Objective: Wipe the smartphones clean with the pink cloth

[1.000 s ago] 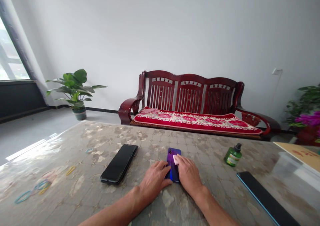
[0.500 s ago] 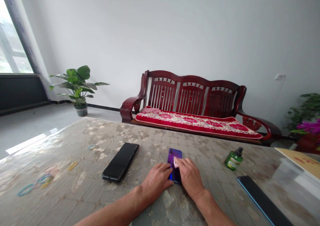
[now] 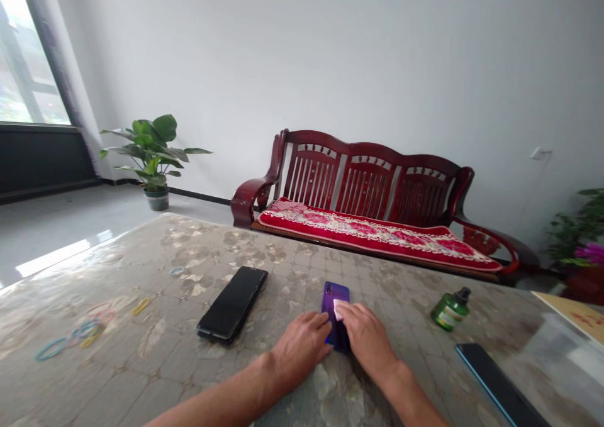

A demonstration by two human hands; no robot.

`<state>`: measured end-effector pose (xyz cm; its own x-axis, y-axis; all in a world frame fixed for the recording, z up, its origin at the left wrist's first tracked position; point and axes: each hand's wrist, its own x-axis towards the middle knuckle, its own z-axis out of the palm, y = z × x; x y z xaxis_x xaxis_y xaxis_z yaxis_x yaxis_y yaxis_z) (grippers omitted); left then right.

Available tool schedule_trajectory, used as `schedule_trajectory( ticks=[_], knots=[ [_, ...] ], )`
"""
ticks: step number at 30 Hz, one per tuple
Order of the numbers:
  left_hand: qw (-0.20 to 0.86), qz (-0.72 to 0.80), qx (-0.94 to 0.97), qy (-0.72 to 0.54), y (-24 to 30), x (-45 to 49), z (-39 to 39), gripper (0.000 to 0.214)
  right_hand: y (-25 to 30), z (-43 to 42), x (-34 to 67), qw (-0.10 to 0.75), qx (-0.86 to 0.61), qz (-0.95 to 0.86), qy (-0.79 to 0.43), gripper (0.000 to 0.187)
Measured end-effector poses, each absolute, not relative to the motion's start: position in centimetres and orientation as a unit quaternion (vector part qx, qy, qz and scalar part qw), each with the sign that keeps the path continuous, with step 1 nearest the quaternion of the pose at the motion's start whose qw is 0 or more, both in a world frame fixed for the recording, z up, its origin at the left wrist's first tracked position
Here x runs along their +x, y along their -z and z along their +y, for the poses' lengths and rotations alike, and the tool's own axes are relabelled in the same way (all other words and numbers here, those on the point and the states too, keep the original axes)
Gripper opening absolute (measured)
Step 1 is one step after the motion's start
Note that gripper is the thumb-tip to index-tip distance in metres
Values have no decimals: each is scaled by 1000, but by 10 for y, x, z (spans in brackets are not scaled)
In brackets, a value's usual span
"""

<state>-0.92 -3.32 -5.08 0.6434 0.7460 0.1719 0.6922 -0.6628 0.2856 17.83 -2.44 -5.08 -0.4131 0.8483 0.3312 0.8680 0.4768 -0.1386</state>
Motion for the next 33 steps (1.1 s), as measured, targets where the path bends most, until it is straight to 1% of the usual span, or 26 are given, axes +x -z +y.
schedule_trajectory(
  ticks=[5,9,14,19,28,33],
  knots=[
    [76,391,909,-123,51,-7,-32,18,47,6,177,172,-532,-829,22,39],
    [77,380,913,-127,52,-8,-31,15,41,27,173,162,-541,-825,5,41],
    [91,385,908,-139,55,-9,-30,16,46,7,174,165,-552,-817,24,38],
    [107,386,905,-143,51,-9,-31,17,52,-21,177,156,-512,-843,45,45],
    [110,366,912,-151,56,-12,-23,13,47,31,160,148,-549,-821,46,42],
    [127,359,909,-166,58,-16,-19,14,48,20,158,159,-544,-823,35,39]
  ],
)
